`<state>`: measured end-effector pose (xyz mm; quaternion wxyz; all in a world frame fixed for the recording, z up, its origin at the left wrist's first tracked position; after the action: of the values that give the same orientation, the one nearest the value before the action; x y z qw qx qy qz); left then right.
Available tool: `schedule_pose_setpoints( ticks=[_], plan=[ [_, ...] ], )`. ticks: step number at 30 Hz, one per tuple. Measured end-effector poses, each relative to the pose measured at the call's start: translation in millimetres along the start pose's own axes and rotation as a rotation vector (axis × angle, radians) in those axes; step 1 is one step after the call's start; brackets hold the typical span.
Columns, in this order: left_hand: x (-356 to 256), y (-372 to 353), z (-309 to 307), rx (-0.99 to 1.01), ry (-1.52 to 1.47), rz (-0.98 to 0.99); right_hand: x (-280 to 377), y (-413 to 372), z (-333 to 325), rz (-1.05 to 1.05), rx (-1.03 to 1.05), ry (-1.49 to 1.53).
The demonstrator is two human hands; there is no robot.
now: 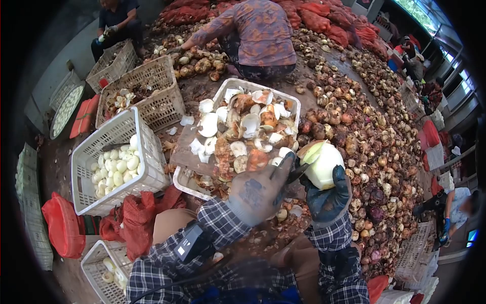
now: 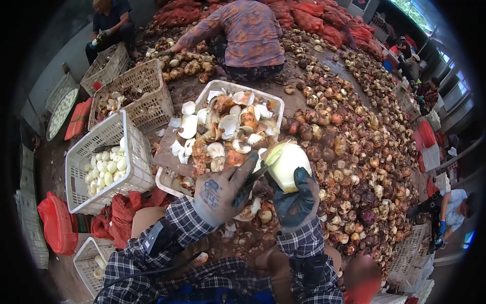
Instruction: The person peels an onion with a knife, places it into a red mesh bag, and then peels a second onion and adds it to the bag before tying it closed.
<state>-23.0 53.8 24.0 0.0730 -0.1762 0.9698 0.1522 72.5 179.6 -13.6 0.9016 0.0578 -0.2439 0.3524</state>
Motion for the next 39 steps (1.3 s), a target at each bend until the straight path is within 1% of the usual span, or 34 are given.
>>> schedule_pose_setpoints(
  ticks=[1, 4, 7, 10, 13, 16, 19, 22, 25, 28, 31, 34, 37, 39],
  plan=[
    [1.2, -0.2, -1.8, -0.014, 0.003, -0.01, -0.1, -0.5, 1.2, 0.01, 0.0, 0.004],
    [7.9, 1.5, 1.3, 0.073, -0.131, -0.069, 10.2, -0.2, 8.4, -0.075, 0.02, -0.262],
    [15.9, 3.0, 4.3, 0.185, -0.155, -0.14, 29.9, -3.7, 39.2, -0.402, 0.226, -0.906],
    [21.6, 1.7, 13.7, 0.235, -0.291, -0.138, 35.1, -13.7, 61.2, -0.667, 0.27, -1.47],
    [26.2, 2.6, 7.6, -0.035, -0.588, -0.082, 38.2, -10.4, 57.5, -0.551, 0.27, -1.325],
    [31.1, 2.6, 15.8, 0.226, -0.75, -0.175, 36.6, 6.0, 30.1, -0.307, 0.227, -0.99],
    [31.9, 0.1, 17.1, 0.34, -0.803, -0.22, 33.9, 10.0, 25.7, -0.132, 0.203, -0.794],
    [28.7, 0.4, 19.1, 0.373, -0.856, -0.204, 29.5, 13.6, 12.9, -0.008, 0.175, -0.68],
    [23.1, -2.2, 5.9, 0.223, -0.442, -0.039, 29.1, 14.8, 11.8, 0.038, 0.168, -0.674],
    [16.0, -5.5, 5.1, 0.271, -0.164, -0.07, 31.9, 12.0, 21.6, -0.079, 0.203, -0.833],
    [16.4, -6.8, 7.1, 0.224, -0.092, -0.051, 27.2, 10.7, 24.5, -0.044, 0.182, -0.732],
    [16.1, -5.9, 3.5, 0.201, -0.054, -0.065, 25.9, 9.4, 26.6, -0.034, 0.2, -0.824],
    [21.9, -3.9, 5.2, 0.403, -0.213, -0.165, 25.9, 7.9, 36.3, -0.201, 0.299, -1.173],
    [37.1, 0.8, 12.5, 0.216, -0.401, -0.185, 20.9, 1.3, 42.6, -0.216, 0.424, -1.219]
  ],
)
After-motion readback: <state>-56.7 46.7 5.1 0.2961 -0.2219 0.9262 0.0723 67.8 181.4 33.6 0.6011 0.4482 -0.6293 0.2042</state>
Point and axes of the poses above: each hand's wrist, its own y-axis towards the middle knuckle, its own z-axis out of the palm, x = y × z, the point moved 8 cm from there along y, towards the middle knuckle, and after that the axes turned 12 degrees about y, right-handed, at the moved point
